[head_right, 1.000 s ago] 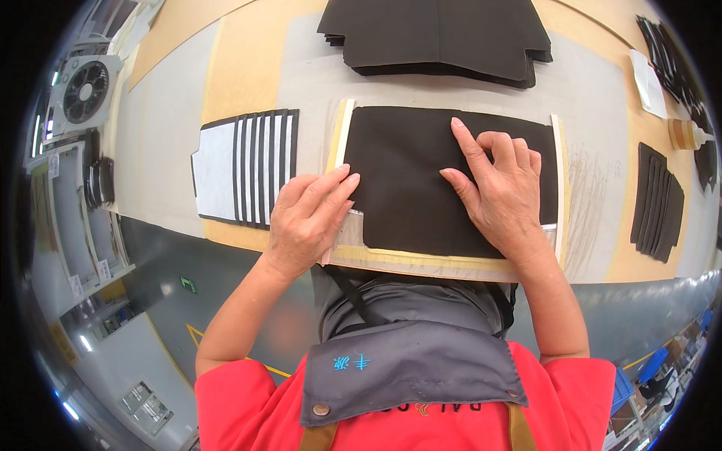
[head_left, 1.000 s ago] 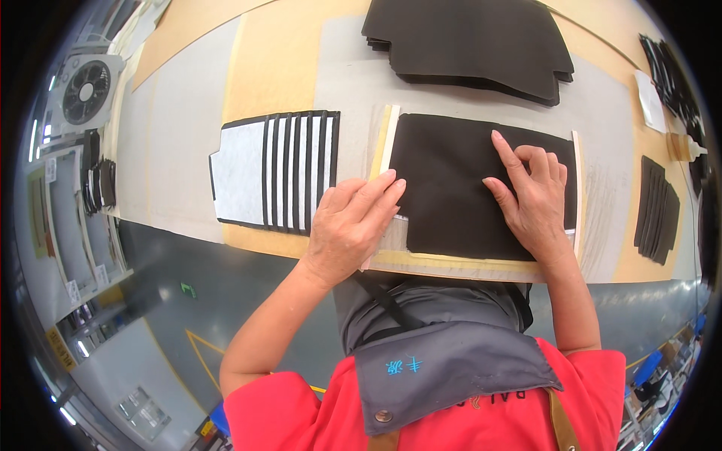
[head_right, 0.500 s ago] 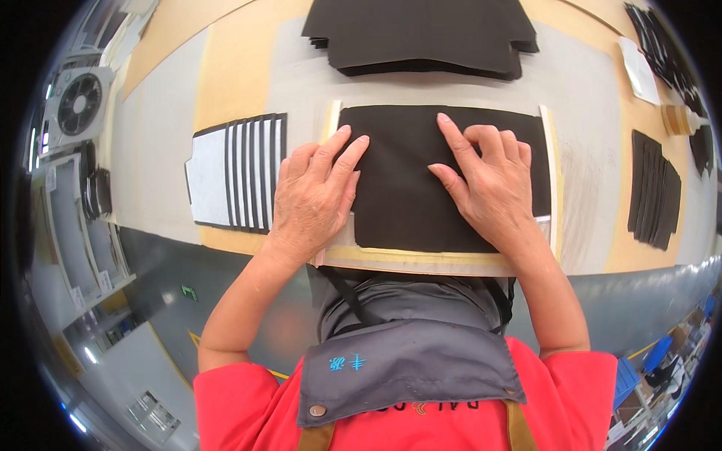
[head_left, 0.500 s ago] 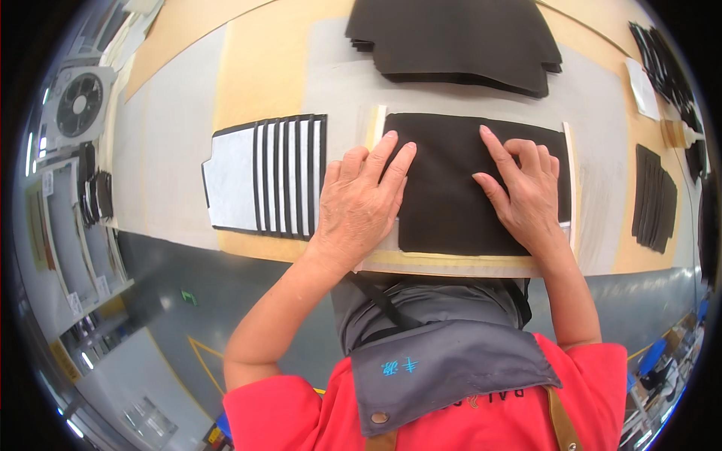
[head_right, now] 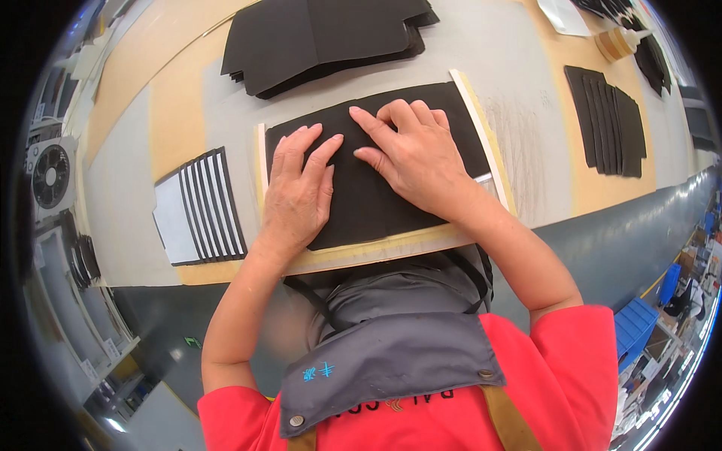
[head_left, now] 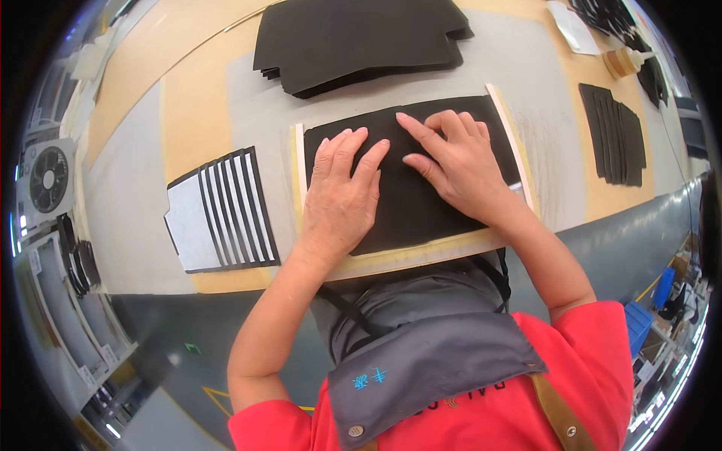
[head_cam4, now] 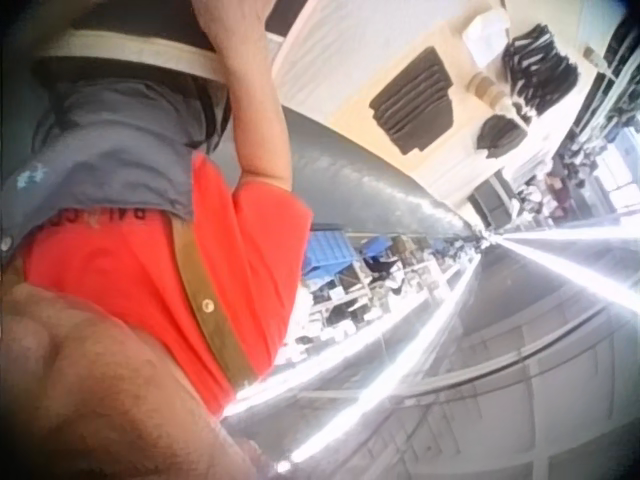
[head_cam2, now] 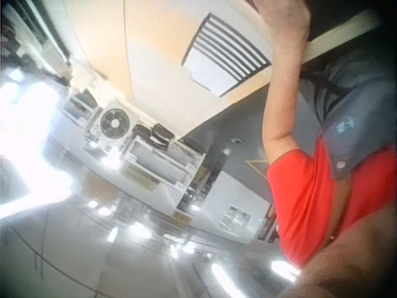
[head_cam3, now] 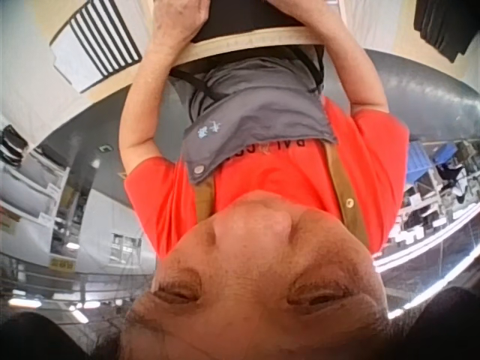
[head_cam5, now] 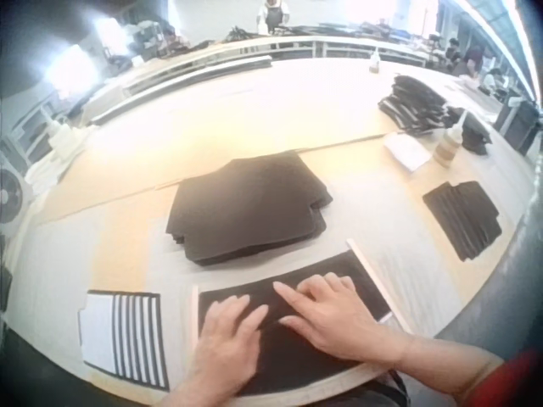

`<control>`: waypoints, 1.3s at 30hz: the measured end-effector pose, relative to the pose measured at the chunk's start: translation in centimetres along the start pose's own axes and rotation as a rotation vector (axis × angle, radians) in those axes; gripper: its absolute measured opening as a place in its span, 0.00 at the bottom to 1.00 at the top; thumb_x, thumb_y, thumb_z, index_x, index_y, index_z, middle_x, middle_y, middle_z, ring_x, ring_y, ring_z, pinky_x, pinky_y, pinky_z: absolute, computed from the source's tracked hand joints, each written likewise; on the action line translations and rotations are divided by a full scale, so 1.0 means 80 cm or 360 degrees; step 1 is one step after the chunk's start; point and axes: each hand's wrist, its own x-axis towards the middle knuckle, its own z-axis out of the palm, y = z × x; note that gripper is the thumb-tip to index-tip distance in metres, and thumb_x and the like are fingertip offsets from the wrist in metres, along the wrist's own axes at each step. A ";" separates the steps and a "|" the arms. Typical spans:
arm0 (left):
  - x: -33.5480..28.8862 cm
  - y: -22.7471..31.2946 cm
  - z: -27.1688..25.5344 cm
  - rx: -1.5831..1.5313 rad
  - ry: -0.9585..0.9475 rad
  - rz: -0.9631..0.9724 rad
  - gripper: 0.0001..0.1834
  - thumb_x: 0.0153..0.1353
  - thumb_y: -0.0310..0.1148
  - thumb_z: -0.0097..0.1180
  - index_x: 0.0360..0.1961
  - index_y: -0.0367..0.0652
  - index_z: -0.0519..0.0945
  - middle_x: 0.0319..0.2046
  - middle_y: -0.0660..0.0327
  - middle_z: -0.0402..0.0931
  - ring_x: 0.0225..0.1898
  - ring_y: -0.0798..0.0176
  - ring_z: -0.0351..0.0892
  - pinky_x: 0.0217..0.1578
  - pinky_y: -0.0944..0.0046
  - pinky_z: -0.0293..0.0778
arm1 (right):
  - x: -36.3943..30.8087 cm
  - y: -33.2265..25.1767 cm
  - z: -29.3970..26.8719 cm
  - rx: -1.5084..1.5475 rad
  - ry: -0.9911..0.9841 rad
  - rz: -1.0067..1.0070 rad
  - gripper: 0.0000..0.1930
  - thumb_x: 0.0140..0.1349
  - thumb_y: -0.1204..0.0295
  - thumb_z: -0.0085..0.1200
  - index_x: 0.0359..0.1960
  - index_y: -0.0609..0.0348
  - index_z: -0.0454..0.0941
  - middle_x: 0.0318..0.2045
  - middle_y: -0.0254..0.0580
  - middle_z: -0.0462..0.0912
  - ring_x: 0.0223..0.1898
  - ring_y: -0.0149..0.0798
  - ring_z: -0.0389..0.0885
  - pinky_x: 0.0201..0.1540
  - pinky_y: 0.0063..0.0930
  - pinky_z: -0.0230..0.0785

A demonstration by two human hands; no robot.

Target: The person repeatedly picks up black foam-like pieces and white striped inserts, aligns them on a wooden jig, and presses them together. They handle the items one at a time, smoothing the surfaces and stacking the assembled units on the table.

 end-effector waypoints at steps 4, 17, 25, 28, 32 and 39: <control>0.001 0.001 -0.001 0.0013 -0.0001 0.0016 0.25 0.65 0.24 0.58 0.64 0.45 0.76 0.64 0.50 0.68 0.67 0.41 0.66 0.68 0.47 0.65 | -0.002 0.003 -0.030 0.0566 -0.0092 0.0270 0.21 0.70 0.67 0.59 0.63 0.56 0.78 0.44 0.40 0.78 0.46 0.41 0.76 0.50 0.35 0.69; -0.022 0.033 -0.018 -0.0155 0.0098 0.0188 0.20 0.58 0.23 0.68 0.54 0.40 0.83 0.54 0.53 0.78 0.58 0.44 0.77 0.59 0.49 0.74 | -0.108 -0.038 -0.055 0.0762 -0.0073 0.0216 0.14 0.64 0.80 0.60 0.51 0.57 0.85 0.44 0.41 0.81 0.45 0.45 0.77 0.46 0.34 0.73; -0.069 0.063 -0.011 -0.0304 0.0042 0.0245 0.21 0.53 0.24 0.72 0.50 0.39 0.83 0.47 0.56 0.80 0.49 0.50 0.81 0.48 0.55 0.80 | -0.116 -0.049 -0.069 0.1286 -0.0134 0.0345 0.10 0.66 0.78 0.56 0.46 0.58 0.86 0.34 0.39 0.80 0.35 0.37 0.76 0.43 0.34 0.72; -0.070 0.066 -0.007 -0.0311 0.0090 0.0226 0.22 0.53 0.24 0.72 0.50 0.39 0.83 0.47 0.56 0.80 0.49 0.50 0.81 0.48 0.55 0.80 | -0.114 -0.045 -0.065 0.2487 -0.0104 0.0839 0.15 0.73 0.67 0.47 0.37 0.65 0.84 0.27 0.36 0.77 0.27 0.26 0.71 0.58 0.34 0.75; -0.071 0.067 -0.005 -0.0320 0.0109 0.0204 0.22 0.53 0.24 0.72 0.51 0.40 0.83 0.48 0.56 0.80 0.50 0.50 0.81 0.48 0.56 0.81 | -0.106 -0.041 -0.059 0.2901 -0.0032 0.0944 0.19 0.74 0.64 0.44 0.34 0.66 0.81 0.24 0.37 0.75 0.27 0.27 0.72 0.65 0.39 0.73; -0.074 0.068 -0.001 -0.0273 0.0134 0.0136 0.23 0.52 0.25 0.74 0.51 0.40 0.83 0.47 0.58 0.82 0.49 0.52 0.81 0.48 0.57 0.81 | -0.096 -0.043 -0.053 0.3035 -0.0079 0.1040 0.18 0.74 0.63 0.44 0.35 0.65 0.81 0.23 0.36 0.76 0.29 0.29 0.75 0.60 0.38 0.76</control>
